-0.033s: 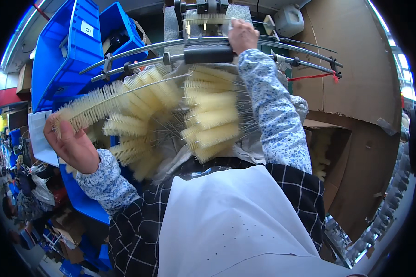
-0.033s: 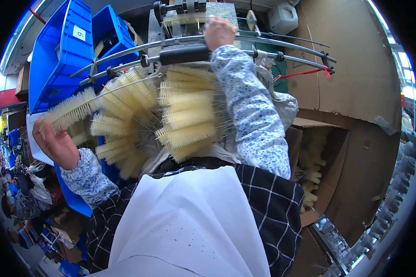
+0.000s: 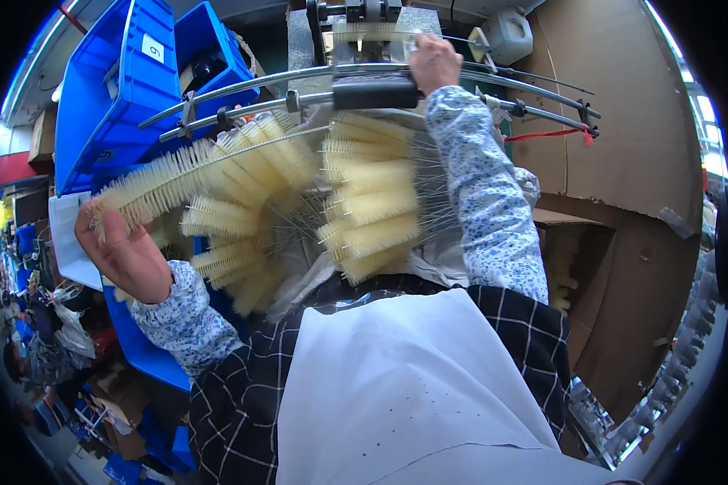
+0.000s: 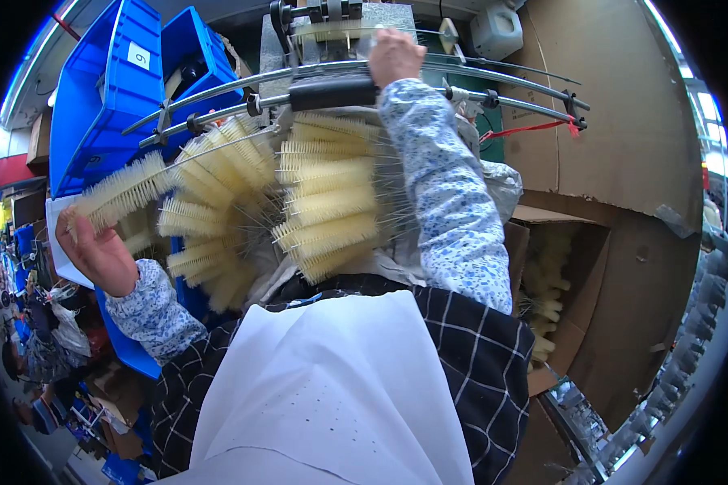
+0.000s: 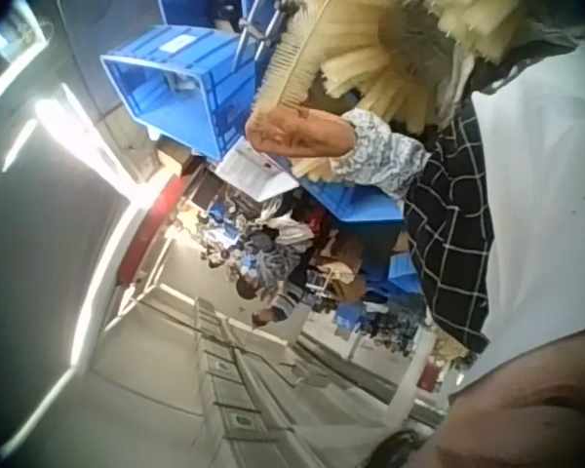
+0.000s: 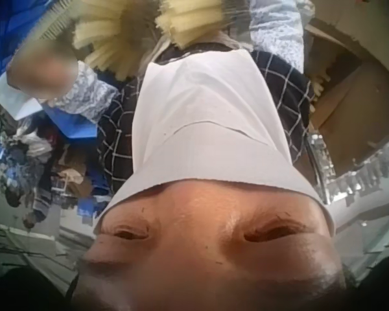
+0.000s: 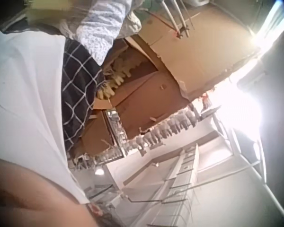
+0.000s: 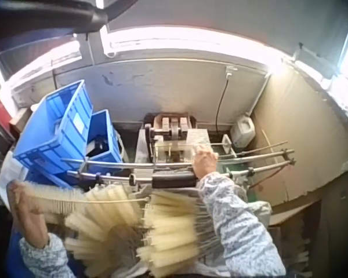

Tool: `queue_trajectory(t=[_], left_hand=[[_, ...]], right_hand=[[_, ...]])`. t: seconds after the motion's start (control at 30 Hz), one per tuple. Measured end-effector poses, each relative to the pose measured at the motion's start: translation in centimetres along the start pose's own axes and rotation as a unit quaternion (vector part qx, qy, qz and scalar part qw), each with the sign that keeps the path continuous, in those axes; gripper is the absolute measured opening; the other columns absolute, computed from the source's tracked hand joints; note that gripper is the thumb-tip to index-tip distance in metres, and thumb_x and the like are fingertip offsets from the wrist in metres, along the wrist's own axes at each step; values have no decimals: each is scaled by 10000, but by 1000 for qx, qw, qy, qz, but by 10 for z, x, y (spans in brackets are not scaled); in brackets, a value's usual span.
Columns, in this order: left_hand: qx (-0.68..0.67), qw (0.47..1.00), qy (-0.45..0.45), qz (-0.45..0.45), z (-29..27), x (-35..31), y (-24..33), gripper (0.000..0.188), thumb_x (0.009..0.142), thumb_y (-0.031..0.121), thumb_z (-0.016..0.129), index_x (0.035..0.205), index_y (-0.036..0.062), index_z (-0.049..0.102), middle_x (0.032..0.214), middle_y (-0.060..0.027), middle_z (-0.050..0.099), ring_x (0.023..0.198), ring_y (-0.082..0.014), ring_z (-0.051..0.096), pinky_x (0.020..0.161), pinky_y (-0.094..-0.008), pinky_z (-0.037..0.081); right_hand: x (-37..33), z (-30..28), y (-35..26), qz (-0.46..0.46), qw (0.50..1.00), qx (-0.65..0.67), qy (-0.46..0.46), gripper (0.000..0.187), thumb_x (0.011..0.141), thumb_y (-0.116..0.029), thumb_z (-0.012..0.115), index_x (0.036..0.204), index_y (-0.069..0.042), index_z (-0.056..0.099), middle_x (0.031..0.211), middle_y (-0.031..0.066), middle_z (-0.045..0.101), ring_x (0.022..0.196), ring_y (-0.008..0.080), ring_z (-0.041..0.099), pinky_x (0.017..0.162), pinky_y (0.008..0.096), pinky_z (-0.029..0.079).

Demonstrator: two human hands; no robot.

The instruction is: The person repeatedly picks up a bundle of bristles and a metal rod, inserts the rod into the bristles, and places the assembled brush into a blue bin. The process is continuous and repetitive, focusing on the manual assembly of cleaning brushes.

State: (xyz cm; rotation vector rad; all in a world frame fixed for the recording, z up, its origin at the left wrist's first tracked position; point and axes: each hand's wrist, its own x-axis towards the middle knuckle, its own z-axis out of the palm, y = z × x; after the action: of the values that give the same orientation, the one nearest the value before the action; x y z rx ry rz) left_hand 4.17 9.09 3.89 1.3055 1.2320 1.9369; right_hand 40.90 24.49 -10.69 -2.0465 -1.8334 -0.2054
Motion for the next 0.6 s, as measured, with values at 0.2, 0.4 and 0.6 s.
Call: queue_trajectory(t=[0.2, 0.4, 0.6], left_hand=[[8, 1000, -15, -11, -12, 2, -2, 260, 854, 122, 456, 1094, 24, 439, 1036, -125, 512, 958, -224, 509, 841, -358, 411], [-32, 986, -127, -105, 6, 6, -4, 287, 844, 115, 472, 1113, 21, 435, 1031, -100, 507, 964, -193, 505, 855, -337, 396], [-43, 968, -187, -162, 39, 2, -9, 273, 842, 90, 483, 1100, 11, 437, 996, -84, 519, 923, -154, 516, 829, -298, 421]], right_hand=[[10, 4, 91, -28, 998, 62, 7, 213, 762, -226, 542, 938, -121, 601, 898, 96, 604, 847, 280, 582, 717, 411, 465], [46, -11, 134, 21, 996, -70, -43, 271, 802, -301, 511, 1032, -184, 592, 962, 124, 599, 891, 283, 569, 781, 383, 439], [23, -73, 158, -52, 981, 99, -159, 220, 846, -198, 463, 1023, -158, 587, 947, 138, 596, 878, 289, 565, 759, 352, 446]])
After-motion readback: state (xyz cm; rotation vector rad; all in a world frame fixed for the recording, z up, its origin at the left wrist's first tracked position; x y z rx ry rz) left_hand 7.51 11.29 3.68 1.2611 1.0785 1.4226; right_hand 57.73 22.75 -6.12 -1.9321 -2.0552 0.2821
